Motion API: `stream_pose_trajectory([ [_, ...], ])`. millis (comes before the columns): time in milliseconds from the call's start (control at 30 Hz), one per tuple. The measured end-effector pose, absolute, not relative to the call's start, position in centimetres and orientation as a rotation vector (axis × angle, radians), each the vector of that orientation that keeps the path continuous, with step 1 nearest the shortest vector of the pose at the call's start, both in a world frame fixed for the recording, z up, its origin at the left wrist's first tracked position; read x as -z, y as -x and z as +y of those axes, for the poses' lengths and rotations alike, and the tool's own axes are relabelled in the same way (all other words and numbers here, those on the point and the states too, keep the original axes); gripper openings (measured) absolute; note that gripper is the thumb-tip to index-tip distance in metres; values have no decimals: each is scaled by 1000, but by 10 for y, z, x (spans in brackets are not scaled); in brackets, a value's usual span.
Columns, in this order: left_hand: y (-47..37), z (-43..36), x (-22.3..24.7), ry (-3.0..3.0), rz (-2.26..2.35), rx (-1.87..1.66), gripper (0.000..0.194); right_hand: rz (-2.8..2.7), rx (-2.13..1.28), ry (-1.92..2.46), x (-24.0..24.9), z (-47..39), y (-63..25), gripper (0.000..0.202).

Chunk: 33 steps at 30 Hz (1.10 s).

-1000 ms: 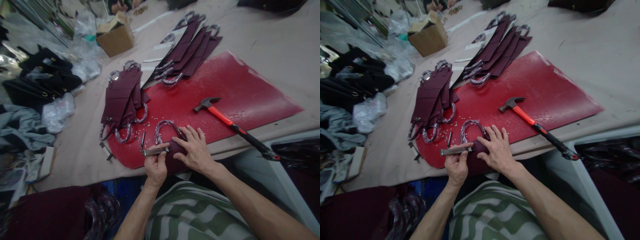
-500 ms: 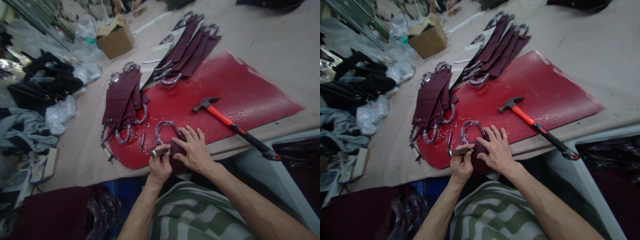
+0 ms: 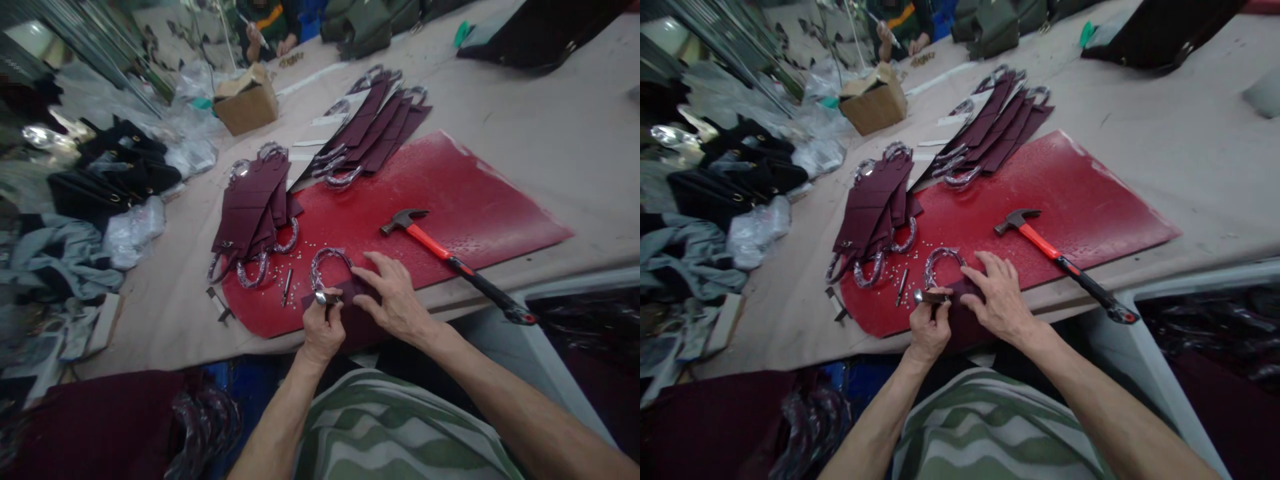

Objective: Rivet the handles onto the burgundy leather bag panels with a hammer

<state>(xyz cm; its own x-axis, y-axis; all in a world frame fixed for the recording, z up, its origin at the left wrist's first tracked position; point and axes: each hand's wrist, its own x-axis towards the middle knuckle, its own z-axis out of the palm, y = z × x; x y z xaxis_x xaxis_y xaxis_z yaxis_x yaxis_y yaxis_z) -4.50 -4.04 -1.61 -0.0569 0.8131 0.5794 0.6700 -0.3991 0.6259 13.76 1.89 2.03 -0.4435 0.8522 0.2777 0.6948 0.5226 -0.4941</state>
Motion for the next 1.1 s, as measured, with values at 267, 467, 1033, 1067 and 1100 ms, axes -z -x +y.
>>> stream_pose_trajectory([
  [267,42,-39,19,-1956,1622,-1472,19,-2284,-104,2026,-54,56,-222,25],
  [467,40,-38,20,-1912,1624,-1498,21,-1698,-1194,1954,-59,52,-223,11],
  [1033,39,-36,32,-1958,1606,-1563,20,-2476,46,988,-168,-21,-169,27],
  [1067,40,-36,32,-1959,1606,-1558,20,-2398,64,983,-168,-23,-167,25],
  [1100,40,-36,32,-1964,1604,-1549,20,-2342,78,982,-168,-25,-166,24],
])
